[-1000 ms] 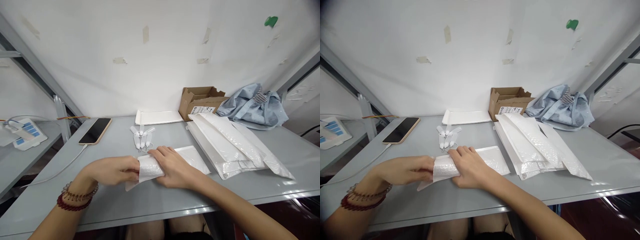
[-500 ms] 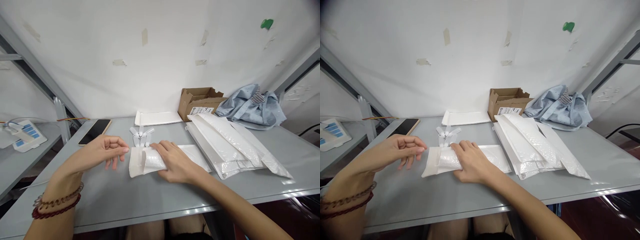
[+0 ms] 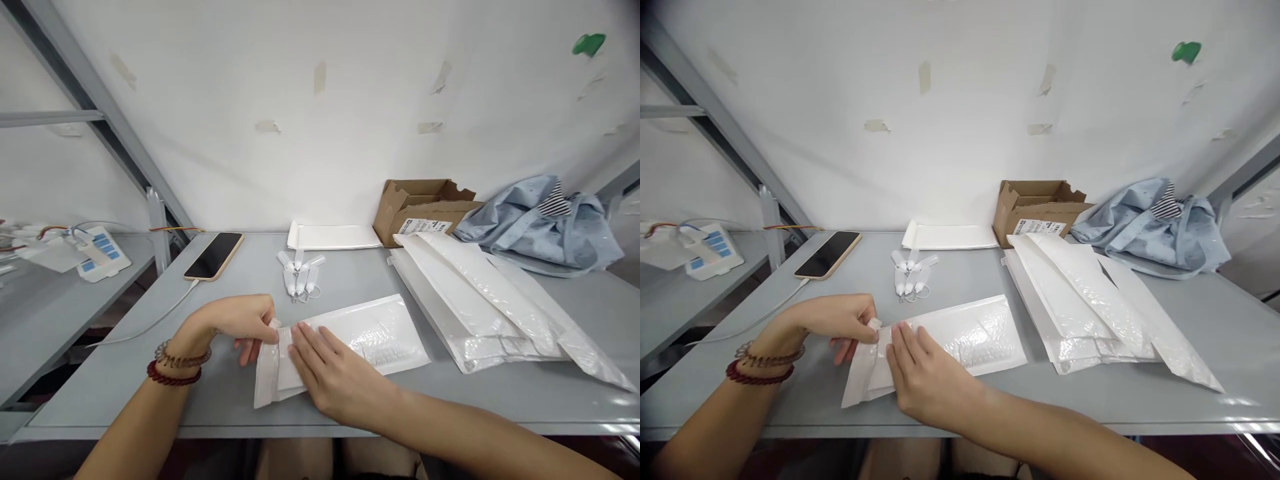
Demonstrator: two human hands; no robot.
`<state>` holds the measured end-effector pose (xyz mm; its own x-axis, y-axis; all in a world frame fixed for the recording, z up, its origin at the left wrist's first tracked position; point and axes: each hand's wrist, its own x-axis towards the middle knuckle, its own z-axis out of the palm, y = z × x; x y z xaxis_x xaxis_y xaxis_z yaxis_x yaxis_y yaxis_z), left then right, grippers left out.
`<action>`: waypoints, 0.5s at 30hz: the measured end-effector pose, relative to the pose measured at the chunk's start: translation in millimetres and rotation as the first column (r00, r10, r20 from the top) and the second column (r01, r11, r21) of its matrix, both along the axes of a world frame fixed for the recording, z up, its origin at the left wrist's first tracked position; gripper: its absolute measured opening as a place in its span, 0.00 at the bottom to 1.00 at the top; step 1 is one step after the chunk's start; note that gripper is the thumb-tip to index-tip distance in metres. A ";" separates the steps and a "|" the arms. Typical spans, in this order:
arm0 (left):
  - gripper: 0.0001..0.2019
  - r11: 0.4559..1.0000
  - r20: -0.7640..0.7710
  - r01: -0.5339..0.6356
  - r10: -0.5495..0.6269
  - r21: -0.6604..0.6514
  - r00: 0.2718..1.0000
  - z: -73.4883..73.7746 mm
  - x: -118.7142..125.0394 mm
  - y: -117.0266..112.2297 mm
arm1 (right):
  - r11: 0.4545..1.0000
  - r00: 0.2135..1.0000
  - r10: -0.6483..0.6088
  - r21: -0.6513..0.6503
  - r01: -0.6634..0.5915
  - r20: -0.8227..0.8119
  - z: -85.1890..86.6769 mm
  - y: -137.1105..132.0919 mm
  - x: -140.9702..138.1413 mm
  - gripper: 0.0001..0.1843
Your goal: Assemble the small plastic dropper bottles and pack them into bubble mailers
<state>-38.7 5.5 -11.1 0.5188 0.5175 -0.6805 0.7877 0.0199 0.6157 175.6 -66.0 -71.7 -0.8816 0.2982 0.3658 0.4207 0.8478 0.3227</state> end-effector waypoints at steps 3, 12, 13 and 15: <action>0.16 1.000 0.007 -0.016 0.016 0.002 1.000 2.1 -0.7 -0.3 | 0.989 0.999 -0.031 -0.143 0.032 0.011 -1.0 0.5 -1.6 0.24; 0.13 0.994 0.202 -0.010 0.032 -0.106 0.979 12.0 8.7 -3.9 | 0.977 0.987 -0.107 -0.194 0.083 -0.117 -5.0 -4.7 -6.2 0.32; 0.11 0.994 0.215 -0.006 0.029 -0.108 0.976 9.7 8.5 -3.7 | 0.987 0.982 -0.092 -0.142 0.069 -0.166 -6.3 -5.4 -7.4 0.30; 0.10 0.994 0.211 -0.025 0.047 -0.108 0.976 4.6 8.5 -3.5 | 0.999 0.971 -0.037 -0.041 0.029 -0.234 -7.4 -7.5 -10.3 0.23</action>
